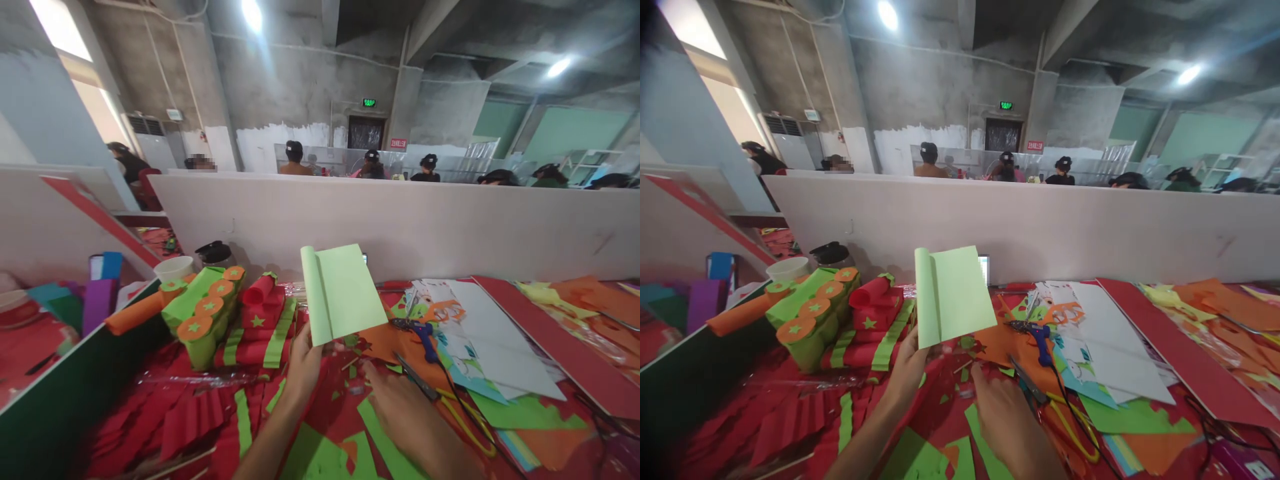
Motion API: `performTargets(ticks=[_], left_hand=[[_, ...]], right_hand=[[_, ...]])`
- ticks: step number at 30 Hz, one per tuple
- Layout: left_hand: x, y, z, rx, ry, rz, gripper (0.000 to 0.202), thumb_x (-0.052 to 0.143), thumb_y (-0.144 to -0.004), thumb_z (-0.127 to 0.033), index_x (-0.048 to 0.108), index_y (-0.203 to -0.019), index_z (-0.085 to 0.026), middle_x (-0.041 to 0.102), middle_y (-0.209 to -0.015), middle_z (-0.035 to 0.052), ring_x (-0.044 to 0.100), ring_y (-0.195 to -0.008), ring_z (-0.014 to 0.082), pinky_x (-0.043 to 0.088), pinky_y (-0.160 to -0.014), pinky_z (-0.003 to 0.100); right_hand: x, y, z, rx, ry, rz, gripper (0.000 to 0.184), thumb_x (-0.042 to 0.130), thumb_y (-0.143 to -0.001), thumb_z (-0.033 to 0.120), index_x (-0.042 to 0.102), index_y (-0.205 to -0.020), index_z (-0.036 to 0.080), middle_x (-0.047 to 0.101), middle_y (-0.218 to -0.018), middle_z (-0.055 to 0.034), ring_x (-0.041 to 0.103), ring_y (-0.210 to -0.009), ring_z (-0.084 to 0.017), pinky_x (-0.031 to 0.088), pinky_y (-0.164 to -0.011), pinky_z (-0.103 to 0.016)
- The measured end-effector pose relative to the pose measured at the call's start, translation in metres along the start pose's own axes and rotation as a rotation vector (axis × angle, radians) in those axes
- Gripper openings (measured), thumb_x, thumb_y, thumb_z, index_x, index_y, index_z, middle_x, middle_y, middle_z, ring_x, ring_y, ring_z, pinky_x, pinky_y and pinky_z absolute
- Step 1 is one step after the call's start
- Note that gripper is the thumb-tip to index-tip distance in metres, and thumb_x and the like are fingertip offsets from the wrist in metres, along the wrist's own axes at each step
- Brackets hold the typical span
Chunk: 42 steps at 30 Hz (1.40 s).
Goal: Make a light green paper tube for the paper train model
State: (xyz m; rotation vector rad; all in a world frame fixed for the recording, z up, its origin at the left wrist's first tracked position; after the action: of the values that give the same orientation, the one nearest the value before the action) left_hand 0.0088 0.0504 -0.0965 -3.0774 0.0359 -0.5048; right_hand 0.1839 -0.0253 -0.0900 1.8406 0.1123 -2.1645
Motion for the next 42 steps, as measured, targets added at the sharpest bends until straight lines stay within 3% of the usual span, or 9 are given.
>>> performTargets(ticks=[4, 6, 10, 13, 23, 27, 31, 37, 42], left_hand=[[-0.008, 0.007, 0.019, -0.089, 0.062, -0.037, 0.037, 0.065, -0.064, -0.022, 0.061, -0.101, -0.015, 0.072, -0.075, 0.0033, 0.069, -0.064, 0.0192, 0.053, -0.059, 0.026], [-0.012, 0.012, 0.026, -0.125, 0.08, -0.065, 0.037, 0.067, -0.062, -0.021, 0.062, -0.099, -0.015, 0.071, -0.072, 0.0026, 0.068, -0.063, 0.0184, 0.053, -0.06, 0.026], [-0.015, 0.025, 0.034, -0.162, 0.067, -0.036, 0.034, 0.067, -0.062, -0.017, 0.063, -0.095, -0.015, 0.071, -0.07, 0.0032, 0.067, -0.065, 0.0191, 0.054, -0.062, 0.028], [-0.016, 0.034, 0.033, -0.156, 0.042, -0.023, 0.022, 0.063, -0.063, -0.016, 0.064, -0.086, -0.016, 0.071, -0.071, 0.0034, 0.067, -0.066, 0.0192, 0.054, -0.065, 0.029], [-0.022, 0.04, 0.024, -0.133, -0.011, -0.057, 0.033, 0.059, -0.064, -0.015, 0.065, -0.096, -0.015, 0.073, -0.084, 0.0074, 0.067, -0.073, 0.0215, 0.053, -0.062, 0.028], [-0.021, 0.042, 0.026, -0.161, 0.046, -0.038, 0.031, 0.061, -0.068, -0.018, 0.064, -0.098, -0.014, 0.073, -0.079, 0.0078, 0.068, -0.069, 0.0207, 0.053, -0.062, 0.029], [-0.018, 0.044, 0.022, -0.163, 0.025, -0.015, 0.034, 0.058, -0.067, -0.014, 0.064, -0.1, -0.014, 0.074, -0.084, 0.008, 0.069, -0.072, 0.0213, 0.054, -0.066, 0.03], [-0.016, 0.045, 0.025, -0.165, 0.03, -0.017, 0.031, 0.06, -0.066, -0.013, 0.065, -0.096, -0.015, 0.073, -0.082, 0.0061, 0.067, -0.068, 0.0194, 0.053, -0.061, 0.026], [-0.014, 0.046, 0.026, -0.159, 0.016, -0.012, 0.034, 0.064, -0.063, -0.01, 0.067, -0.097, -0.015, 0.073, -0.085, 0.0055, 0.067, -0.074, 0.0194, 0.053, -0.066, 0.027]], right_hand=[[-0.023, 0.016, -0.01, -0.195, -0.337, 0.046, 0.073, 0.041, -0.078, -0.004, 0.048, -0.136, 0.041, 0.066, -0.125, 0.0002, 0.063, -0.112, -0.022, 0.049, -0.084, -0.029], [-0.034, 0.015, -0.009, -0.252, -0.497, 0.077, 0.063, 0.04, -0.081, -0.001, 0.06, -0.122, 0.042, 0.068, -0.117, 0.0044, 0.063, -0.108, -0.018, 0.049, -0.084, -0.027], [-0.032, 0.0, 0.0, -0.312, -0.911, 0.091, 0.035, 0.042, -0.093, 0.015, 0.075, -0.096, 0.029, 0.07, -0.111, -0.0012, 0.066, -0.076, -0.013, 0.052, -0.077, -0.028], [-0.013, -0.011, 0.008, -0.279, -1.22, 0.054, 0.025, 0.054, -0.093, 0.032, 0.075, -0.101, 0.022, 0.073, -0.096, -0.0064, 0.066, -0.07, -0.015, 0.054, -0.071, -0.03], [0.01, -0.014, 0.014, -0.275, -1.917, 0.092, 0.04, 0.053, -0.089, 0.041, 0.062, -0.121, 0.021, 0.067, -0.117, -0.0166, 0.067, -0.089, -0.024, 0.054, -0.069, -0.036], [0.011, -0.016, 0.014, -0.292, -1.875, -0.006, 0.039, 0.063, -0.085, 0.035, 0.057, -0.122, 0.023, 0.069, -0.111, -0.0143, 0.067, -0.083, -0.023, 0.052, -0.063, -0.032], [0.015, -0.016, 0.02, -0.18, -1.6, -0.108, 0.035, 0.05, -0.095, 0.041, 0.055, -0.124, 0.022, 0.071, -0.089, -0.0087, 0.064, -0.067, -0.019, 0.052, -0.057, -0.031], [0.012, -0.015, 0.027, -0.121, -0.988, -0.402, 0.019, 0.056, -0.092, 0.036, 0.068, -0.091, 0.022, 0.069, -0.089, -0.0055, 0.065, -0.084, -0.021, 0.051, -0.08, -0.032], [0.013, -0.018, 0.028, -0.114, -0.883, -0.42, 0.01, 0.058, -0.089, 0.032, 0.061, -0.086, 0.023, 0.068, -0.078, -0.0012, 0.065, -0.071, -0.017, 0.051, -0.068, -0.025]])
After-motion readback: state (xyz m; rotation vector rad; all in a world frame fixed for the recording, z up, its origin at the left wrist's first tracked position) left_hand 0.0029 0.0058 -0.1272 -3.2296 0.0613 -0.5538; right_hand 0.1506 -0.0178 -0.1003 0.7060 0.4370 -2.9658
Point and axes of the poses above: each hand's wrist, its own y-axis away from the middle knuckle, its own x-axis out of the palm, z = x × y, the point moved 1 cm from there along -y, towards the middle knuckle
